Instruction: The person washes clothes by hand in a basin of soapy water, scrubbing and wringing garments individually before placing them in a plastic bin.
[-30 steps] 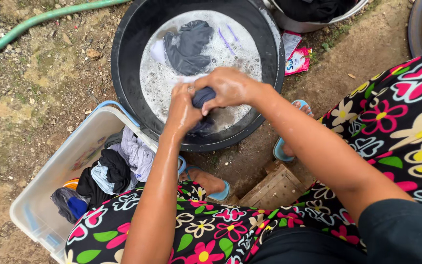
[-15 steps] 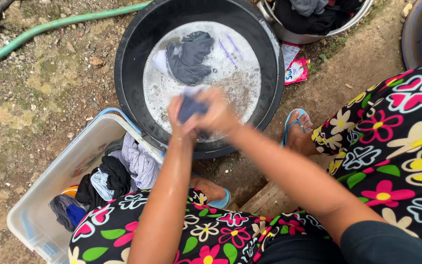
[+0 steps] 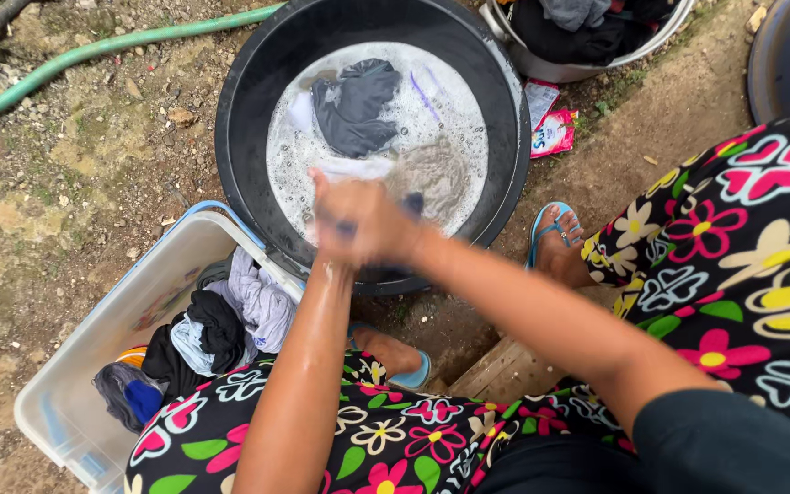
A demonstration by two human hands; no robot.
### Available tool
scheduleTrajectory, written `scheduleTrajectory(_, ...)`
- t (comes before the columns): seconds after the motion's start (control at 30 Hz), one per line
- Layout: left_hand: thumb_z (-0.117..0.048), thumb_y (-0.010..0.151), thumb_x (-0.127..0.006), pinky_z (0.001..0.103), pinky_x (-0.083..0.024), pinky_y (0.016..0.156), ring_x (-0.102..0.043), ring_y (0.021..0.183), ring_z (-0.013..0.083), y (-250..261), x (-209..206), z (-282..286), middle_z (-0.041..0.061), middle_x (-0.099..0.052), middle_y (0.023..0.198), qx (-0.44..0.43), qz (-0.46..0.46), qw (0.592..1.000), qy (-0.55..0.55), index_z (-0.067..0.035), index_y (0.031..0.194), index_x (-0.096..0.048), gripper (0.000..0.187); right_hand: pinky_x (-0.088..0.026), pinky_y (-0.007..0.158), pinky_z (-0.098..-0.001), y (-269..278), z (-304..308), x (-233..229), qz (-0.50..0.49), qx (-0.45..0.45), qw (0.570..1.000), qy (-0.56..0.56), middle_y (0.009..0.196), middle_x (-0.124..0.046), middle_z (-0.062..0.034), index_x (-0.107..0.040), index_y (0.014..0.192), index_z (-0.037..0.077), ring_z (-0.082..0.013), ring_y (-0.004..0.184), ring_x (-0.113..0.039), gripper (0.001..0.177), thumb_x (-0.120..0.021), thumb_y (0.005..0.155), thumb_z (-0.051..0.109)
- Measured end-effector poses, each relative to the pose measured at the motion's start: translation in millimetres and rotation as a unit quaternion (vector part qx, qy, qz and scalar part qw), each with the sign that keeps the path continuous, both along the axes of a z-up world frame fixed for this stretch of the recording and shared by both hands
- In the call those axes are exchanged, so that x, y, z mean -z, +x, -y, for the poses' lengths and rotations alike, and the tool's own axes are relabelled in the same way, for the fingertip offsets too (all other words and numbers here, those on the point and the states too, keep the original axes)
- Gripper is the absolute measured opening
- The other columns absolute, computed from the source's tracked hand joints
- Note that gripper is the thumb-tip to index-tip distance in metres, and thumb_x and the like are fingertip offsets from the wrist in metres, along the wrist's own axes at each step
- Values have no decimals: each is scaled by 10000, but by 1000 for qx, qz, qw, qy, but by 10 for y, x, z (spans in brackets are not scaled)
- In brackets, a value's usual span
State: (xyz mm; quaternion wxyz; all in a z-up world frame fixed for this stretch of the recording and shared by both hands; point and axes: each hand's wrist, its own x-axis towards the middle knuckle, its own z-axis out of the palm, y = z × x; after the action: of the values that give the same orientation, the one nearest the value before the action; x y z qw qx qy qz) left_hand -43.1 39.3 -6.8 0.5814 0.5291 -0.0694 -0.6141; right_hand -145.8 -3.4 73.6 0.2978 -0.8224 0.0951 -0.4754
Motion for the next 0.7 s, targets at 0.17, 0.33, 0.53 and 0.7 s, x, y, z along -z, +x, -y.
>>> scheduleTrajectory(0.17, -529, 921, -621, 319, -560, 890, -633, 1130, 193, -89, -619, 63, 150, -574, 1377, 199, 82, 976, 28, 13, 1483, -416, 806, -547, 779, -379, -406, 1220, 212, -367, 207, 894, 154, 858, -711, -156, -750, 964, 6, -284, 790, -672, 656, -743, 899, 658)
scheduleTrajectory(0.33, -290, 821, -838, 406, -593, 958, -697, 1090, 278, 89, -963, 110, 220, -642, 1288, 33, 120, 991, -56, 77, 1367, -440, 769, -542, 939, -301, -444, 1006, 713, 1, -108, 829, 548, 1125, -716, 42, -586, 1341, 139, -129, 1020, -662, 912, -885, 627, 621)
scheduleTrajectory(0.53, -378, 998, -705, 518, -563, 1045, -672, 1159, 337, 463, -1473, -6, 185, -638, 1274, -48, -11, 957, -285, 35, 1323, -565, 544, -518, 985, -431, -732, 576, 784, -332, -54, 828, 448, 1080, -742, -114, -754, 1084, 14, -239, 1051, -670, 550, -833, 772, 460)
scheduleTrajectory(0.7, -488, 979, -526, 531, -574, 987, -693, 1145, 308, 504, -939, 136, 134, -690, 1280, -169, -133, 968, -131, -14, 1300, -602, 578, -352, 1183, -437, -776, 553, -7, -20, -159, 925, 343, 1390, -590, -65, -753, 1039, 46, -215, 1367, -506, 471, -767, 862, 482)
